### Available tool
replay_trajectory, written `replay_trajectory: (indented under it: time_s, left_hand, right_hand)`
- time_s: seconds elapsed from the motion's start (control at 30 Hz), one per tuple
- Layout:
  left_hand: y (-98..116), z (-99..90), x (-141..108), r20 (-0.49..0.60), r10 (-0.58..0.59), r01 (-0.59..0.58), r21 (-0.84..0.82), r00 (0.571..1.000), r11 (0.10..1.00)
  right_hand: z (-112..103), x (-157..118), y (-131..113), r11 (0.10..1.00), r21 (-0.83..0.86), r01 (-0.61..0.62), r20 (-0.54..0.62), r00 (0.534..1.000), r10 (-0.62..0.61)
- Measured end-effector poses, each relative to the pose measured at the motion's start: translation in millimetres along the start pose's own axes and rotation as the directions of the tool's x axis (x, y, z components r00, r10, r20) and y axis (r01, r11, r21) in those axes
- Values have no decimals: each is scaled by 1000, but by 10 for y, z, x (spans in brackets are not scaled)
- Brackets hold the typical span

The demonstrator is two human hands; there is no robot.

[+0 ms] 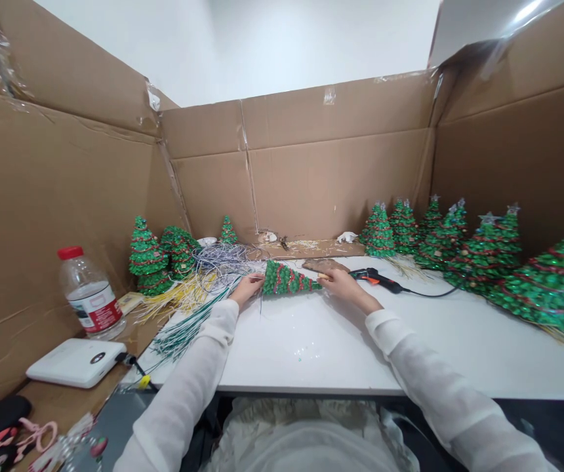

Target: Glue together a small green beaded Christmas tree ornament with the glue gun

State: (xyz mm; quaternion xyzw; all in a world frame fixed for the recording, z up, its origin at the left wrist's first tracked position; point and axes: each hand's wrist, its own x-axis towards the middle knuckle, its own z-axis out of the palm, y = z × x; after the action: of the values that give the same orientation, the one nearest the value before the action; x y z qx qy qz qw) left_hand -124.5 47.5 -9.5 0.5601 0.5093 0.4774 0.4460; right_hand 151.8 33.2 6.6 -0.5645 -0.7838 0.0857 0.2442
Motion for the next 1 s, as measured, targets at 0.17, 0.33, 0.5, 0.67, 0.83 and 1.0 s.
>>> replay_trajectory:
  time_s: [0.17, 0.33, 0.5, 0.67, 0.83, 1.0]
  left_hand:
    - [23, 10, -42, 0, 11, -11, 6, 1000, 1000]
    - [65, 27, -108, 45, 58, -60, 25, 997, 998]
    - [83, 41, -134, 34, 39, -40, 28, 999, 999]
    - [67, 48, -110, -14, 42, -41, 70, 999, 997]
    - [46, 39, -85, -37, 51, -48, 89, 998, 995]
    - [26, 27, -73, -30, 72, -68, 96, 997, 993]
  right_hand:
    - [37, -7, -15, 1000, 8, -5, -33, 999, 5]
    - [126, -45, -58, 997, 55, 47, -49, 998, -45]
    - [121, -94, -119, 998, 2, 64, -22, 998, -64]
    - [87, -123, -169, 997, -63, 52, -17, 998, -53]
    - [87, -120, -162, 996, -84, 29, -33, 999, -32]
    - [64, -110, -144, 996, -86, 14, -49, 999, -18]
